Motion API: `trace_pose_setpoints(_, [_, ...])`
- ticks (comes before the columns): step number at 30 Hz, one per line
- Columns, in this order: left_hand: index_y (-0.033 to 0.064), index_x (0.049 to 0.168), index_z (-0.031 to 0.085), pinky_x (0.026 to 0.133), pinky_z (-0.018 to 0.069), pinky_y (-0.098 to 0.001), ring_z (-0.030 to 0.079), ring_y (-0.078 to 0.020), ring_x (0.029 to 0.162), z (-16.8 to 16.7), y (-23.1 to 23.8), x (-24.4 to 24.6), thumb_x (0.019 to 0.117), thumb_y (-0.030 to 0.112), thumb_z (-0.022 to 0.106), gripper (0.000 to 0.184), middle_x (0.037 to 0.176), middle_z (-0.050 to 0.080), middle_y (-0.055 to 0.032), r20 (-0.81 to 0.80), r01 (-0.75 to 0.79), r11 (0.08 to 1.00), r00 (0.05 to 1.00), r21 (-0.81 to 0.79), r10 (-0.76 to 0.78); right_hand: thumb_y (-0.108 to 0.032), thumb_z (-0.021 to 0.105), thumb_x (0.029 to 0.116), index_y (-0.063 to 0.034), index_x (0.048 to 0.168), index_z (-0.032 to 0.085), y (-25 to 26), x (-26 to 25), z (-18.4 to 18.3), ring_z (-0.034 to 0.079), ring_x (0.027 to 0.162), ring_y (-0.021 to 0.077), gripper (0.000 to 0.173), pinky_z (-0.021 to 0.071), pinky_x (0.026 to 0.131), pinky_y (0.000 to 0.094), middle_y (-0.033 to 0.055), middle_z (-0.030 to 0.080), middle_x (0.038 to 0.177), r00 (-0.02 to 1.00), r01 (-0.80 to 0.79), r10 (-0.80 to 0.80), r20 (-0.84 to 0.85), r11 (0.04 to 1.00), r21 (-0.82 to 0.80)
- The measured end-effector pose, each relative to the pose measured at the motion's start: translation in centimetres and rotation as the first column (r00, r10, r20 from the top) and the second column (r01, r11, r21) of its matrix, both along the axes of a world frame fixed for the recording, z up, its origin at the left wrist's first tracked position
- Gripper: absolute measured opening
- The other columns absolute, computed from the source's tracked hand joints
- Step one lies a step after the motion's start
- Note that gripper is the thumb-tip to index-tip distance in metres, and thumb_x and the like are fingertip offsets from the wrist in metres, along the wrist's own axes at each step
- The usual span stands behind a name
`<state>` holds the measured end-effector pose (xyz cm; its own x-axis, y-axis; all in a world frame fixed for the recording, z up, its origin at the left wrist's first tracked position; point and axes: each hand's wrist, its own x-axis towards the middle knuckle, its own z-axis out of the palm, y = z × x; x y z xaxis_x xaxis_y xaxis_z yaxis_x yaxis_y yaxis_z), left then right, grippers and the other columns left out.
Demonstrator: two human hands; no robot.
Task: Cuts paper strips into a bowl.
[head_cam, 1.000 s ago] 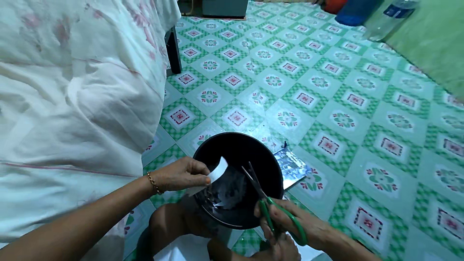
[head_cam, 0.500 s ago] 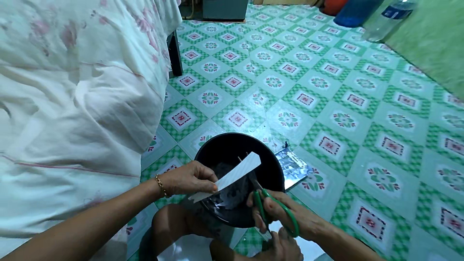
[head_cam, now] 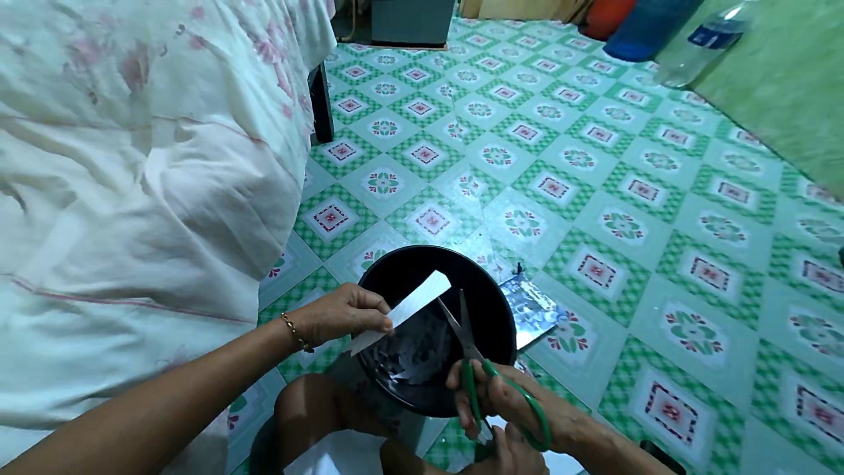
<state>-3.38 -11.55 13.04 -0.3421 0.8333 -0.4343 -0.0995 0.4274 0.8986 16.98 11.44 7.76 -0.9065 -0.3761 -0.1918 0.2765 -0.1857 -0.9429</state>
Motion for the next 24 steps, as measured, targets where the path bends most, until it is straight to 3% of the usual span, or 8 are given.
trace_pose_setpoints(7, [0.0088, 0.086, 0.068, 0.064, 0.0487, -0.013, 0.058, 0.0064, 0.065, 0.2, 0.3, 0.3, 0.0991, 0.006, 0.056, 0.018, 0.073, 0.065, 0.0124, -0.046, 0.056, 0.997, 0.997, -0.045, -0.058, -0.078, 0.055, 0.087, -0.0111, 0.114, 0.058, -0.5, -0.3, 0.8, 0.065, 0.073, 0.0006, 0.072, 0.0544, 0.067, 0.0191, -0.0119, 0.065, 0.081, 0.993, -0.095, 0.079, 0.092, 0.978, 0.183])
trace_pose_setpoints(11, [0.0053, 0.088, 0.068, 0.063, 0.0472, -0.0125, 0.057, 0.0071, 0.065, 0.5, 0.4, 0.7, 0.0998, 0.007, 0.058, 0.016, 0.073, 0.063, 0.0116, -0.061, 0.154, 0.985, 0.985, -0.074, -0.159, -0.075, 0.057, 0.0875, -0.0109, 0.111, 0.058, -0.9, -0.9, 1.4, 0.064, 0.069, -0.0005, 0.069, 0.0535, 0.065, 0.0178, -0.0135, 0.064, 0.078, 0.997, 0.028, -0.043, 0.066, 0.977, 0.213])
trace_pose_setpoints(24, [0.0084, 0.084, 0.068, 0.061, 0.0457, -0.0116, 0.056, 0.0078, 0.063, 0.6, 0.3, 0.2, 0.0994, 0.005, 0.057, 0.019, 0.071, 0.063, 0.013, -0.052, 0.147, 0.986, 0.987, -0.075, -0.151, -0.055, 0.057, 0.0964, -0.014, 0.105, 0.059, -0.5, -1.0, 1.9, 0.065, 0.062, 0.002, 0.042, 0.0564, 0.063, 0.0196, -0.0138, 0.064, 0.069, 0.967, 0.206, -0.232, 0.105, 0.955, 0.215])
